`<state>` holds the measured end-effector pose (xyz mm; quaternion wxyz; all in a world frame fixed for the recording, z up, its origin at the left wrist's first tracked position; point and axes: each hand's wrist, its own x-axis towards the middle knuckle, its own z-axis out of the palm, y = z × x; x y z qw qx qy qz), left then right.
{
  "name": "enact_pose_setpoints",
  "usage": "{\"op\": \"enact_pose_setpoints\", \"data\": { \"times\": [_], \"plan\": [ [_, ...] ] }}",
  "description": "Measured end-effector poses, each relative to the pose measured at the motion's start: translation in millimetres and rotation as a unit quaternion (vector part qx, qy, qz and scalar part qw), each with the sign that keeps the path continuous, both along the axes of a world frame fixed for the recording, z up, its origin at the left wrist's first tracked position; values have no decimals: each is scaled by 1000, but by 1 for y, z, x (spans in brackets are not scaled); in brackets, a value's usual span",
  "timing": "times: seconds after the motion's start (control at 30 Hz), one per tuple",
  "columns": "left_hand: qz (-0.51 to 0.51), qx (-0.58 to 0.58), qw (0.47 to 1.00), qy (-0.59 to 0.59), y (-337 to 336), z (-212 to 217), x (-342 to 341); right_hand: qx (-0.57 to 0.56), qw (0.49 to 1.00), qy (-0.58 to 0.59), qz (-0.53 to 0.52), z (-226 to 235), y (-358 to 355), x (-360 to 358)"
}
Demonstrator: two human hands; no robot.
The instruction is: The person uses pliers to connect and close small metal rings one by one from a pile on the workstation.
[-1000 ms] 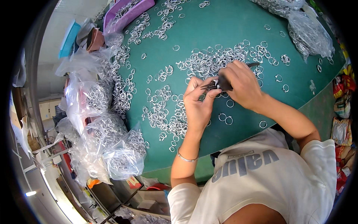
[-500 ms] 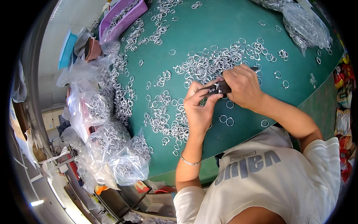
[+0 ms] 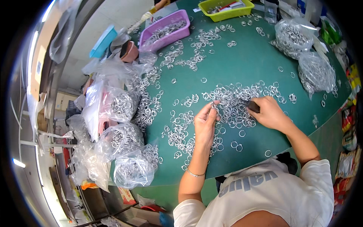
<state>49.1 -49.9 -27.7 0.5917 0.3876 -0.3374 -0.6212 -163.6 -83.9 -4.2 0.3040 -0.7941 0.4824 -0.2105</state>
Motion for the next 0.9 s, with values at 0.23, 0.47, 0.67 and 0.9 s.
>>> {"op": "enact_pose_setpoints", "data": {
  "times": [0.23, 0.47, 0.67, 0.9],
  "plan": [
    [-33, -56, 991, -115, 4, 8, -12, 353, 879, -320, 1, 19, -5, 26],
    [27, -167, 934, -316, 8, 11, -15, 242, 914, -326, 14, -6, -8, 38],
    [70, -198, 918, -336, 7, 6, -17, 479, 809, -341, 17, 0, -11, 35],
    [67, -177, 907, -376, 9, 12, -16, 415, 853, -315, -1, -2, -9, 37]
  ]
}}
